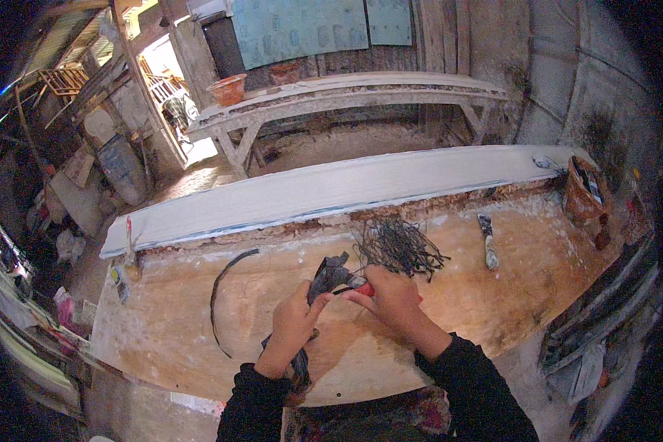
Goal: The person uses a red utility knife to cut a long black rubber strip into short segments on a wooden workbench. The person repeatedly slices the rubber, gathers the cut pieces, and then peels apart the layers of a rubber strip by hand.
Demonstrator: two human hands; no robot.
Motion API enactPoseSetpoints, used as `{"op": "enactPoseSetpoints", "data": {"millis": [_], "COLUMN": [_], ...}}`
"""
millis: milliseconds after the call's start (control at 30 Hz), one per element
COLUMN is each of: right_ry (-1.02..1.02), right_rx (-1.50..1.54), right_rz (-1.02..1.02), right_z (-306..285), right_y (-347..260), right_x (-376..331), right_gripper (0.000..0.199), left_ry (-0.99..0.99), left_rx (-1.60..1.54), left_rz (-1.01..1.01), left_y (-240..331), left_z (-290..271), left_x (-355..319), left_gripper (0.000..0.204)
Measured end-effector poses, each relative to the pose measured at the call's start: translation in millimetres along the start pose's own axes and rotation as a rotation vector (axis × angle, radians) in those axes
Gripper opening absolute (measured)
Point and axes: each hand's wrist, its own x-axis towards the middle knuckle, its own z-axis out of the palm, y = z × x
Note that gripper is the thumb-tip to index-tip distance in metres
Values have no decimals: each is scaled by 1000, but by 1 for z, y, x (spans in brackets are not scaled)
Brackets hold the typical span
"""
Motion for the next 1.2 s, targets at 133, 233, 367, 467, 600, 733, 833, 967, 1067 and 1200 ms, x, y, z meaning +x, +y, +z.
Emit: {"op": "enactPoseSetpoints", "data": {"millis": [133, 233, 367, 467, 600, 733, 833, 967, 1067, 1200], "right_ry": [2, 19, 11, 2, 30, 23, -4, -34, -69, -54], "right_rx": [36, 32, -19, -10, 0, -25, -15, -18, -37, -86], "right_rz": [3, -8, 23, 56, 47, 53, 63, 71, 84, 52], "right_z": [4, 3, 3, 0, -4, -4, -8, -16, -19, -14], "right_y": [1, -2, -1, -1, -1, 4, 1, -3, -3, 4], "right_x": [-1, -2, 0, 2, 3, 5, 7, 7, 7, 4], "right_gripper": [47, 48, 48, 47, 46, 45, 44, 44, 43, 39], "left_ry": [-45, -2, 32, -9, 20, -10, 0, 19, -18, -61], "left_rx": [-38, -58, -5, -4, -90, -174, -203, -282, -247, -207], "left_rz": [17, 79, 66, 2, 22, 24, 61, 102, 84, 69], "left_y": [2, -5, -8, -4, 0, 8, 3, 1, 2, 11], "left_z": [0, 3, 6, 4, 1, -4, -4, -6, -13, -24], "left_x": [0, 0, 1, 1, 0, -3, -2, -5, -6, -10], "left_gripper": [53, 53, 52, 50, 46, 42, 40, 38, 37, 38]}}
